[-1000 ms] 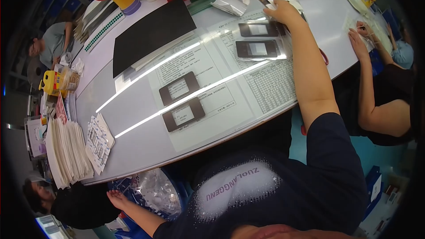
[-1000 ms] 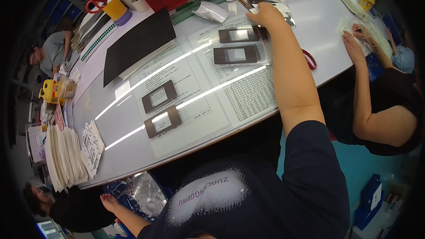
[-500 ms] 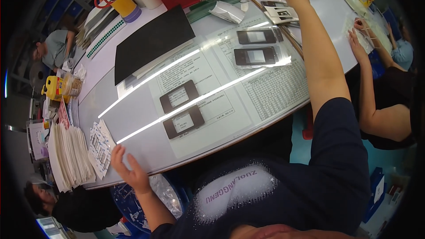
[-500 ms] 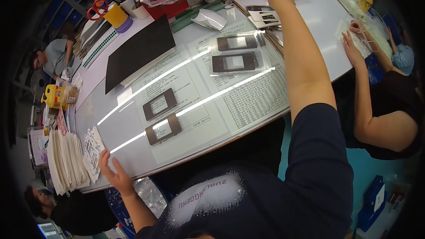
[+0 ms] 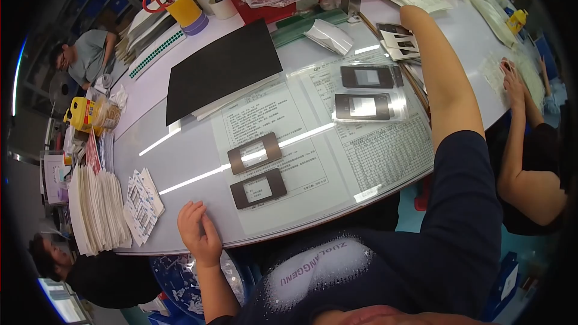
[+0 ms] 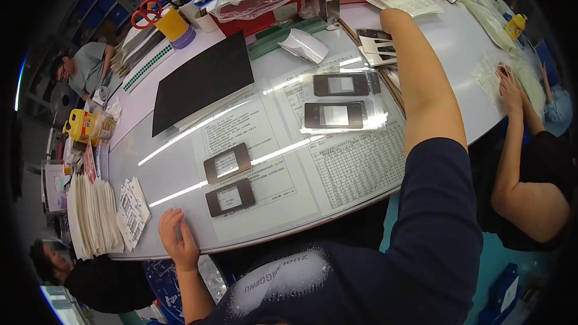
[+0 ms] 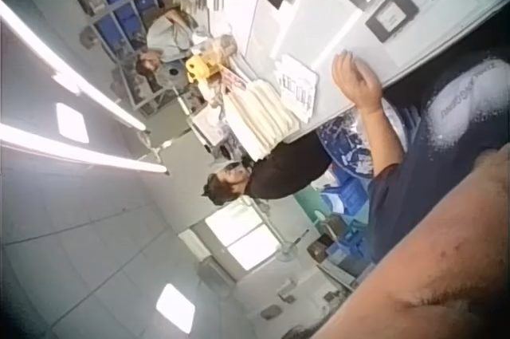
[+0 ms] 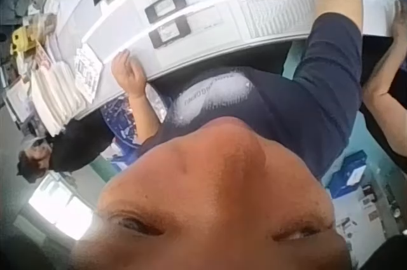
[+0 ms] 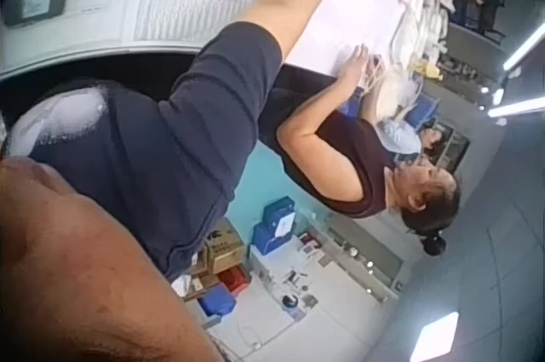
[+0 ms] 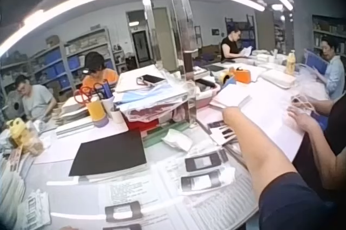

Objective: Assembling small electronic components by peeling and sticking adhesive frames onto them at a factory workstation.

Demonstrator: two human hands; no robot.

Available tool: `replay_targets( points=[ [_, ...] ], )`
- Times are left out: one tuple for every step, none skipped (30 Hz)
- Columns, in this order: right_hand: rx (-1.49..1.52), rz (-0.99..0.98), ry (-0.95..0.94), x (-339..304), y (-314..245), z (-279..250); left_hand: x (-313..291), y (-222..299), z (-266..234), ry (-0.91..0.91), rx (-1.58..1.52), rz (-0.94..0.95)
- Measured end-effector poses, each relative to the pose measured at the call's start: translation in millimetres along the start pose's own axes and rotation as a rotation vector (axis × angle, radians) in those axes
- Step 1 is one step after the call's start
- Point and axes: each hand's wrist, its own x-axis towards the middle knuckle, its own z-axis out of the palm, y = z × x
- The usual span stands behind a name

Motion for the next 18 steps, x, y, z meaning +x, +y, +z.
replay_targets(
  points=[
    [0.038, 0.021, -0.073, -3, -2, -6, 0, 0, -1, -0.013, 0.002, 0.004],
    [0.035, 0.020, -0.077, 5, 0, 2, 0, 1, -1, -0.025, 0.005, 0.007],
    [-0.002, 0.014, -0.038, 12, 8, 11, 2, 2, 0, -0.028, -0.003, 0.011],
    [-0.039, 0.006, 0.001, 17, 16, 19, 4, 1, 2, -0.030, -0.014, 0.016],
    [-0.043, 0.013, -0.001, 22, 25, 26, 5, 1, 4, -0.031, -0.024, 0.022],
    [-0.029, 0.013, 0.023, 22, 23, 29, 4, 0, 4, -0.034, -0.020, 0.018],
    [-0.015, 0.014, 0.048, 22, 20, 31, 4, -1, 4, -0.034, -0.019, 0.012],
    [-0.015, 0.010, 0.045, 23, 20, 29, 3, -2, 3, -0.034, -0.019, 0.007],
    [-0.062, -0.016, -0.049, 17, 10, 15, 1, -2, 0, -0.033, -0.007, -0.006],
    [-0.114, -0.027, -0.142, 11, 9, 5, 0, -2, -1, -0.033, -0.004, -0.009],
    [-0.118, -0.029, -0.141, 13, 12, 9, 0, -1, -2, -0.033, -0.001, -0.012],
    [-0.105, -0.049, -0.088, 15, 24, 16, 1, 0, -1, -0.032, -0.009, -0.010],
    [-0.093, -0.069, -0.037, 17, 35, 23, 2, 0, 0, -0.032, -0.017, -0.008],
    [-0.098, -0.060, -0.036, 21, 47, 28, 3, -1, 2, -0.032, -0.025, -0.004],
    [-0.105, -0.069, 0.017, 20, 51, 29, 2, -2, 2, -0.033, -0.028, -0.004],
    [-0.112, -0.077, 0.069, 19, 56, 30, 2, -3, 2, -0.033, -0.033, 0.000],
    [-0.117, -0.071, 0.069, 16, 64, 31, 2, -4, 3, -0.034, -0.041, 0.005],
    [-0.031, -0.044, 0.263, 7, 63, 28, 0, -4, 1, -0.032, -0.037, 0.001]
  ],
)
